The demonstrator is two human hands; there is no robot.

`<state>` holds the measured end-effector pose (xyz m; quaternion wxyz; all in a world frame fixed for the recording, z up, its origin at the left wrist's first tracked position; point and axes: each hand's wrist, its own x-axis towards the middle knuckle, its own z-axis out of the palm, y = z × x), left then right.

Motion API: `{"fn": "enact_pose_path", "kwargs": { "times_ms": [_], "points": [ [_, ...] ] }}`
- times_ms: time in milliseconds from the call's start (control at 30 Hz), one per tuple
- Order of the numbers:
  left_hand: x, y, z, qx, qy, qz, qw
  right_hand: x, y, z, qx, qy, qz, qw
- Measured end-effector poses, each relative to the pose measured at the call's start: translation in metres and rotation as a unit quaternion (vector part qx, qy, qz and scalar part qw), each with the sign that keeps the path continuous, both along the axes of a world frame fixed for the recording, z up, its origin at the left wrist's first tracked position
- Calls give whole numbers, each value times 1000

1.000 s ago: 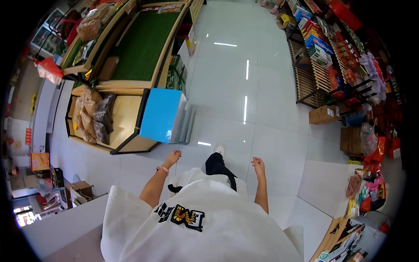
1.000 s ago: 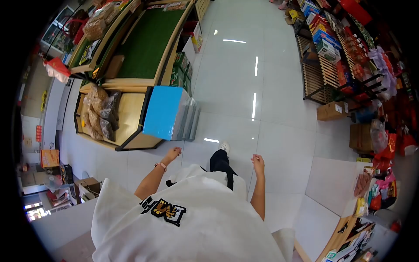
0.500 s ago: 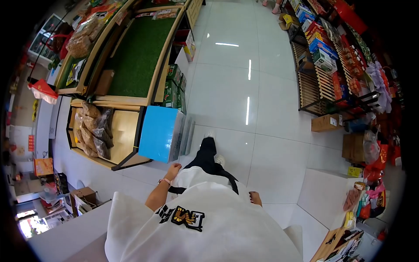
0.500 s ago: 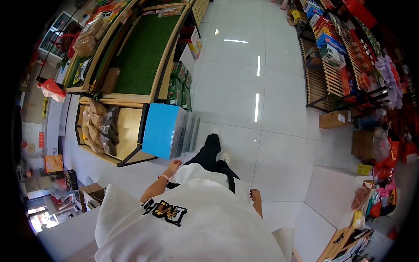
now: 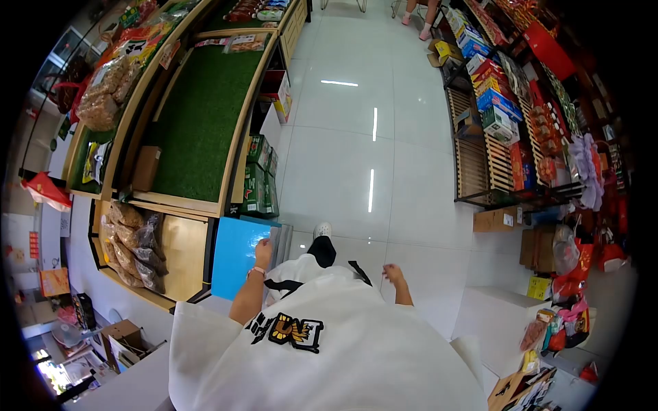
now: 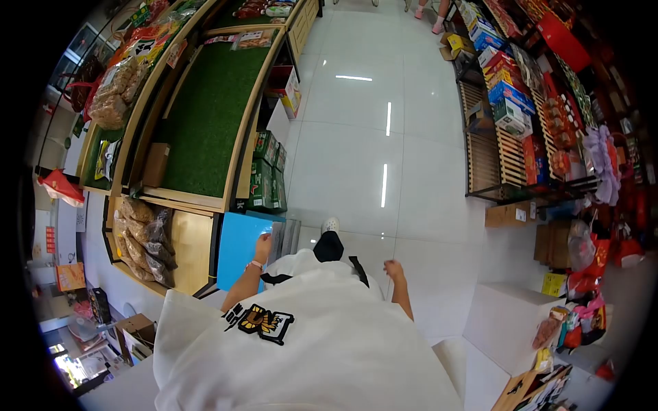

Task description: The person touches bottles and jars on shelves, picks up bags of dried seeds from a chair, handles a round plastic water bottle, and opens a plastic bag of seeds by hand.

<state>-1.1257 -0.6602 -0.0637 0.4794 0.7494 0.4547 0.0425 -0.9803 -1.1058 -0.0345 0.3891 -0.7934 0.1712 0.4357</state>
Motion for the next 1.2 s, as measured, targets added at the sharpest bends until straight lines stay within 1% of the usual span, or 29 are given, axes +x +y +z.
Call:
{"fn": "enact_pose_path", "kwargs": {
  "times_ms": [67, 100, 133, 167, 233, 300, 333, 367, 433, 533, 567, 633, 667, 733, 767, 833, 867, 900, 967, 1033, 1100, 1133, 1167, 1200],
  "points": [
    [20, 10, -2, -56, 42, -41, 997, 49, 20, -9, 50, -94, -8, 994],
    [30, 15, -1, -53, 40, -43, 997, 71, 36, -4, 69, -131, -22, 989],
    [34, 16, 0, -12, 95, -56, 994, 90, 48, 3, 86, -166, -36, 982],
    [34, 16, 0, 28, 151, -69, 986, 104, 61, 16, 85, -165, -38, 982],
    [40, 24, -2, 31, 158, -65, 985, 126, 91, 49, 122, -199, -54, 971],
    [35, 35, -18, 18, 199, -74, 977, 135, 102, 47, 133, -206, -50, 968],
    [34, 44, -27, 3, 189, -91, 978, 134, 105, 45, 148, -217, -44, 964],
    [39, 42, -8, -7, 202, -62, 978, 128, 103, 36, 146, -212, -46, 965],
    [44, 48, -3, -6, 209, -101, 973, 114, 93, 19, 146, -158, -60, 975],
    [54, 44, 16, 10, 231, -121, 965, 87, 64, 7, 14, -2, -42, 999],
    [57, 44, 16, 8, 233, -120, 965, 77, 53, 1, -27, 51, -31, 998],
    [63, 44, 13, -20, 264, -133, 955, 62, 41, 14, -113, 101, -32, 988],
    [64, 43, 12, -22, 268, -133, 954, 59, 37, 14, -115, 105, -31, 987],
    [67, 42, 10, -58, 271, -152, 949, 59, 29, 12, -120, 133, -73, 981],
    [69, 43, 10, -75, 273, -161, 946, 61, 29, 10, -120, 136, -72, 981],
    [74, 45, 10, -107, 273, -179, 939, 71, 32, 4, -78, 112, -94, 986],
    [71, 52, -10, 81, 242, -458, 852, 81, 37, 5, -77, 112, -93, 986],
    [69, 56, -29, 111, 203, -494, 838, 93, 43, 4, -64, 114, -87, 988],
    [80, 62, -27, 138, 139, -523, 830, 125, 57, 4, -46, 115, -82, 989],
    [99, 71, -21, 145, 81, -523, 836, 164, 78, 2, -47, 84, -103, 990],
    [132, 84, -17, 135, 42, -498, 855, 206, 98, 3, -25, 52, -105, 993],
    [154, 90, -18, 107, 40, -469, 876, 228, 109, 4, -17, 35, -104, 994],
    [179, 95, -10, 65, 45, -427, 901, 251, 120, 6, 16, 7, -113, 993],
    [207, 98, -4, -19, 86, -357, 930, 266, 127, 10, 46, -17, -119, 992]
  ]
}}
